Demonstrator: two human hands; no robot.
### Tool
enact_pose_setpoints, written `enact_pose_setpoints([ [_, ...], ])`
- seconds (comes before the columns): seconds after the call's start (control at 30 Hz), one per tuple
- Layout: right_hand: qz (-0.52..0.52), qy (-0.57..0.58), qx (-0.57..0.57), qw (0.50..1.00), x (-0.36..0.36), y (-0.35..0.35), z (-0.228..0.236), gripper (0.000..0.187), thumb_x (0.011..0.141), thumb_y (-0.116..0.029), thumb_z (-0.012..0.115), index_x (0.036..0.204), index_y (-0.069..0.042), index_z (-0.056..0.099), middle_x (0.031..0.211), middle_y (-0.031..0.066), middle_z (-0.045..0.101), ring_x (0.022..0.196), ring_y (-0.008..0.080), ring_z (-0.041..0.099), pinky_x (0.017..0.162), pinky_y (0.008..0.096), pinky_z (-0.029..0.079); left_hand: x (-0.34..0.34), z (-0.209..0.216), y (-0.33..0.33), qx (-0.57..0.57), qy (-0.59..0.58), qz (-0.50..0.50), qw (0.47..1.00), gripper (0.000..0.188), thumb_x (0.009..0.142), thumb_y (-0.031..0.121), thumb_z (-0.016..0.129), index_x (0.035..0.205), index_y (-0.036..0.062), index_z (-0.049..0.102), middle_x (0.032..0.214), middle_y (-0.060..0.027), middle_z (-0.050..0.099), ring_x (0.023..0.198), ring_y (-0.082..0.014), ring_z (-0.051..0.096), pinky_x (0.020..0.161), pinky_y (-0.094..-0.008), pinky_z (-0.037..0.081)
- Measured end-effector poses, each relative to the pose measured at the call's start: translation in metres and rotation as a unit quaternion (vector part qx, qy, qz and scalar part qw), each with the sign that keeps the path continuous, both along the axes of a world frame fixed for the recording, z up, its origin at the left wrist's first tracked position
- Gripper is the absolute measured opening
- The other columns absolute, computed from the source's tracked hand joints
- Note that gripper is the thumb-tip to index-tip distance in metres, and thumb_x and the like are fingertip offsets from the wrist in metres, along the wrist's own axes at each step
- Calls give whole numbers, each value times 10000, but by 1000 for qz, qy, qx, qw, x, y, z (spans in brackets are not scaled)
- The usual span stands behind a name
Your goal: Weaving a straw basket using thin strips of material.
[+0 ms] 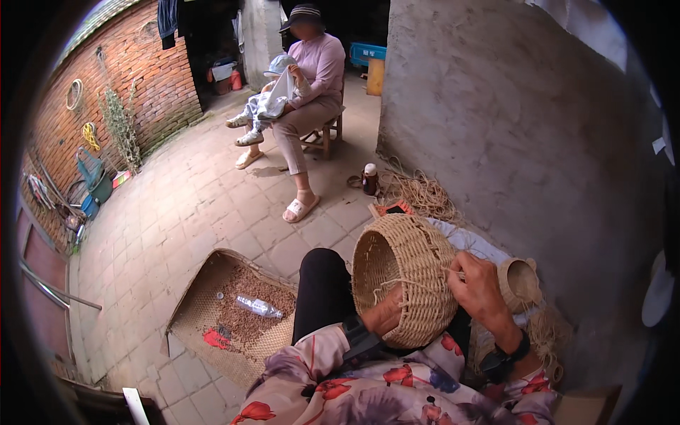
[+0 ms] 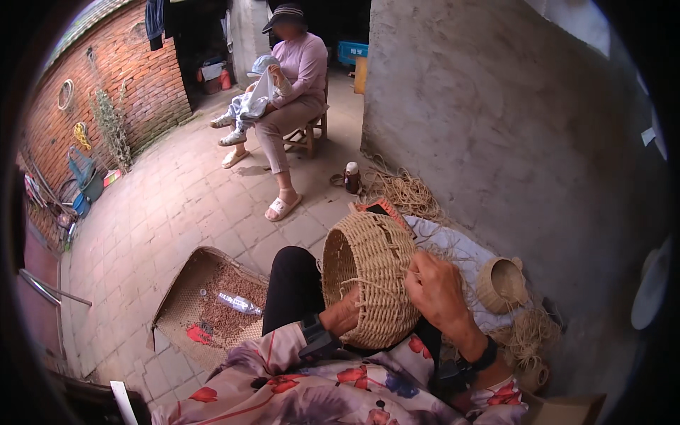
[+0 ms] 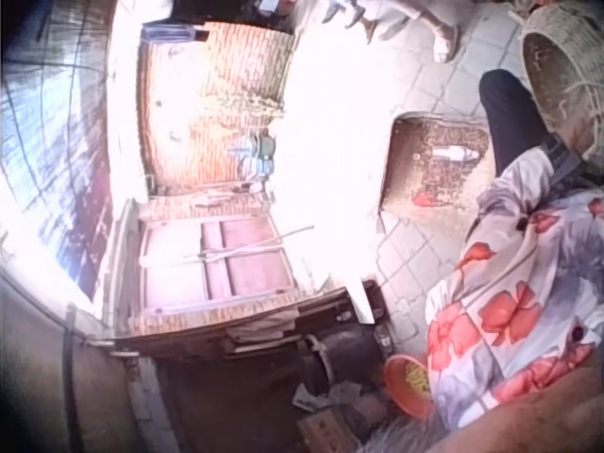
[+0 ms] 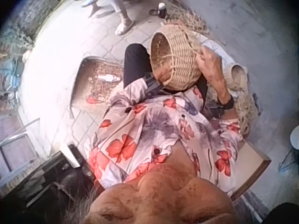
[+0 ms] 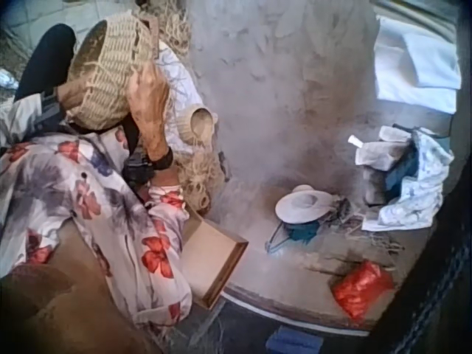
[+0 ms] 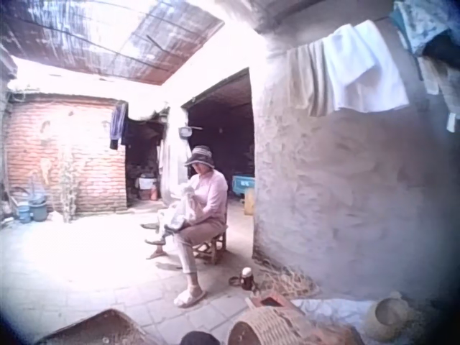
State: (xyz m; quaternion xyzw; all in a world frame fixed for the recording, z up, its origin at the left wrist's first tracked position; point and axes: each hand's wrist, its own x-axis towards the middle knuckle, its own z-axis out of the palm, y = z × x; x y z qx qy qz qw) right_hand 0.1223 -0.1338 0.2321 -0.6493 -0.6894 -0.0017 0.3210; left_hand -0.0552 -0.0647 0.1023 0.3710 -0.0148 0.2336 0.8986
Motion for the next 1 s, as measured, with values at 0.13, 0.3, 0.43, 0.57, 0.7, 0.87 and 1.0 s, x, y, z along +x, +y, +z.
enact_pose_setpoints([
  [0.13,-16,10,-6,1000,-2,11,-11,86,797,-54,648,816,-15,573,686,180,631,663,404,645,605,491,488,-1,3,-3,-1,-11,0,1000,926,914,435,705,1605,139,163,1599,-61,317,1462,-231,344,1189,-400,322],
  [0.3,-32,26,-24,999,-6,14,-13,92,796,-68,652,796,-14,578,683,183,637,658,399,653,600,475,498,-4,-2,-5,-13,-14,-5,1000,912,921,420,703,1603,137,167,1596,-61,322,1460,-229,347,1189,-401,321],
  [0.43,-29,68,-11,997,-11,3,-9,116,805,-48,663,801,-3,556,701,184,635,668,386,653,599,460,490,-4,-16,-5,-7,10,24,1000,947,887,481,723,1594,126,203,1594,-67,333,1446,-230,369,1183,-397,334],
  [0.57,-20,64,24,997,-9,-8,-12,132,818,-16,660,804,12,532,717,187,630,657,374,641,595,436,482,-4,-36,12,101,9,-17,995,847,918,433,680,1574,98,265,1575,-68,370,1442,-221,381,1172,-384,351],
  [0.7,-45,131,21,990,-8,-18,-27,127,834,-18,647,800,16,529,674,139,591,605,257,577,577,380,460,2,-48,39,232,6,-29,972,570,1006,199,594,1521,77,384,1505,-78,462,1373,-211,463,1120,-358,413],
  [0.87,-99,250,-2,963,-5,-25,-42,160,842,-35,651,778,17,514,617,48,499,612,93,460,562,313,420,35,-41,44,190,175,-3,966,439,1027,166,542,1445,45,485,1398,-76,585,1210,-180,613,1005,-325,523],
  [1.0,-68,185,34,980,-5,-18,-38,137,810,-32,651,761,18,533,616,87,544,589,144,526,555,329,440,29,-30,27,79,101,7,992,452,959,268,672,1350,60,580,1197,-98,697,1033,-198,694,910,-378,577],
])
